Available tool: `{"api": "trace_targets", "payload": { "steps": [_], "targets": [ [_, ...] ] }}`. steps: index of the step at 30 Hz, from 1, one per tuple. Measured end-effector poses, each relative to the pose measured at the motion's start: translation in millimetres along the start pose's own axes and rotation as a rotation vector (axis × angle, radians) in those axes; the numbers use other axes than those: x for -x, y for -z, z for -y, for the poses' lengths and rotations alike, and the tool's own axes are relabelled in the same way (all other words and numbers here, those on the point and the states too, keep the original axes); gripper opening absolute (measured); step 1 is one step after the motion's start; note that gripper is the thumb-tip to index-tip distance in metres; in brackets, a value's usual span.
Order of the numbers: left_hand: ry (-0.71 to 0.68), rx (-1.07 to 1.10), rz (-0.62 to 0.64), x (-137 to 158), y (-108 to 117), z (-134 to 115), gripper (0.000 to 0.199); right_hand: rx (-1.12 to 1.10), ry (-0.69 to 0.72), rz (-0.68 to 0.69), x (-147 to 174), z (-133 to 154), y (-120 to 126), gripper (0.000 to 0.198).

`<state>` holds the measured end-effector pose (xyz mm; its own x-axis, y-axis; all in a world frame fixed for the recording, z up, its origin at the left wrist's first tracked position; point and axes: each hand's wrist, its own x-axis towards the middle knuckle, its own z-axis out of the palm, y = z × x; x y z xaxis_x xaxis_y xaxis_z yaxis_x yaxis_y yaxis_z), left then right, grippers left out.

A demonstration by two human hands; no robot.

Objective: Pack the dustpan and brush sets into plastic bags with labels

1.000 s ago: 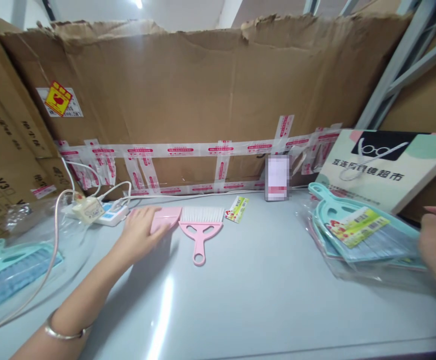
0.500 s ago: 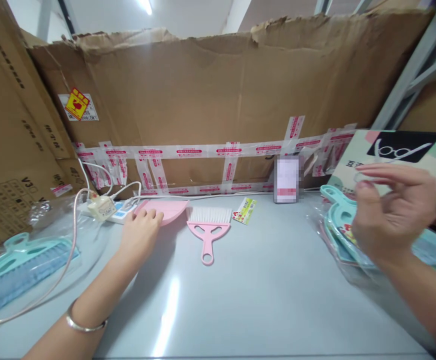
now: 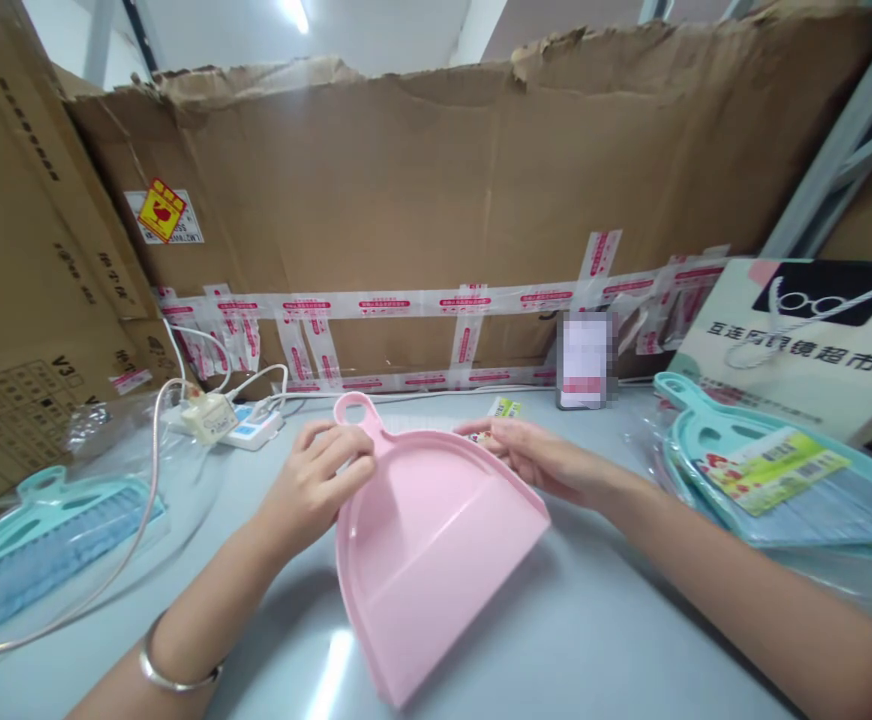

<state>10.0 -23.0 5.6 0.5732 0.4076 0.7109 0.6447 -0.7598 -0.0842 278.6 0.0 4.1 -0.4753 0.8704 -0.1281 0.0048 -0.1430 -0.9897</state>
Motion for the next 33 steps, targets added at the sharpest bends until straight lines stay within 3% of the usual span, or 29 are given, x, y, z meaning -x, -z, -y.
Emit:
{"api": "trace_targets", "payload": {
  "steps": [2,4,6,8,9,11,14,18,22,25,29,33],
  "targets": [
    [-0.019,0.084,0.009,0.3,-3.1,-5.1,0.021,-0.042,-0.055,0.099,7.4,-3.4,-8.5,0.040],
    [0.023,0.137,-0.088,-1.0,-6.1,-8.8,0.014,-0.057,-0.060,0.153,10.6,-7.7,-14.2,0.038],
    [0.181,0.204,-0.234,-3.3,-8.7,-10.0,0.022,-0.088,-0.026,0.100,9.6,-13.0,-17.4,0.036],
    [0.442,0.378,-0.328,-5.8,-11.3,-9.5,0.032,-0.136,0.009,-0.070,6.7,-18.4,-19.2,0.033],
    [0.592,0.519,-0.316,-6.6,-12.7,-9.2,0.034,-0.160,0.022,-0.174,5.3,-20.7,-20.1,0.030],
    [0.875,0.827,-0.158,-7.3,-16.0,-9.9,0.038,-0.192,0.034,-0.362,3.3,-24.5,-22.2,0.024],
    [1.079,1.171,0.127,-6.8,-20.7,-15.3,0.045,-0.201,0.033,-0.496,2.6,-28.6,-25.9,0.018],
    [1.086,1.342,0.199,-7.0,-20.4,-23.3,0.045,-0.155,0.038,-0.456,3.3,-32.9,-29.6,0.019],
    [1.068,1.202,0.256,-5.2,-17.1,-23.8,0.041,-0.078,0.090,-0.341,4.6,-33.8,-28.7,0.020],
    [1.060,1.188,0.267,-2.8,-14.3,-17.8,0.035,-0.037,0.157,-0.358,1.4,-30.6,-20.7,0.034],
    [1.087,1.267,0.376,-1.7,-5.1,-7.7,0.033,0.302,0.209,-0.483,-15.5,-30.0,0.3,0.032],
    [1.023,1.248,0.505,-3.0,2.7,-6.7,0.032,0.577,0.233,-0.441,-36.5,-35.0,17.3,0.025]
  ]
}}
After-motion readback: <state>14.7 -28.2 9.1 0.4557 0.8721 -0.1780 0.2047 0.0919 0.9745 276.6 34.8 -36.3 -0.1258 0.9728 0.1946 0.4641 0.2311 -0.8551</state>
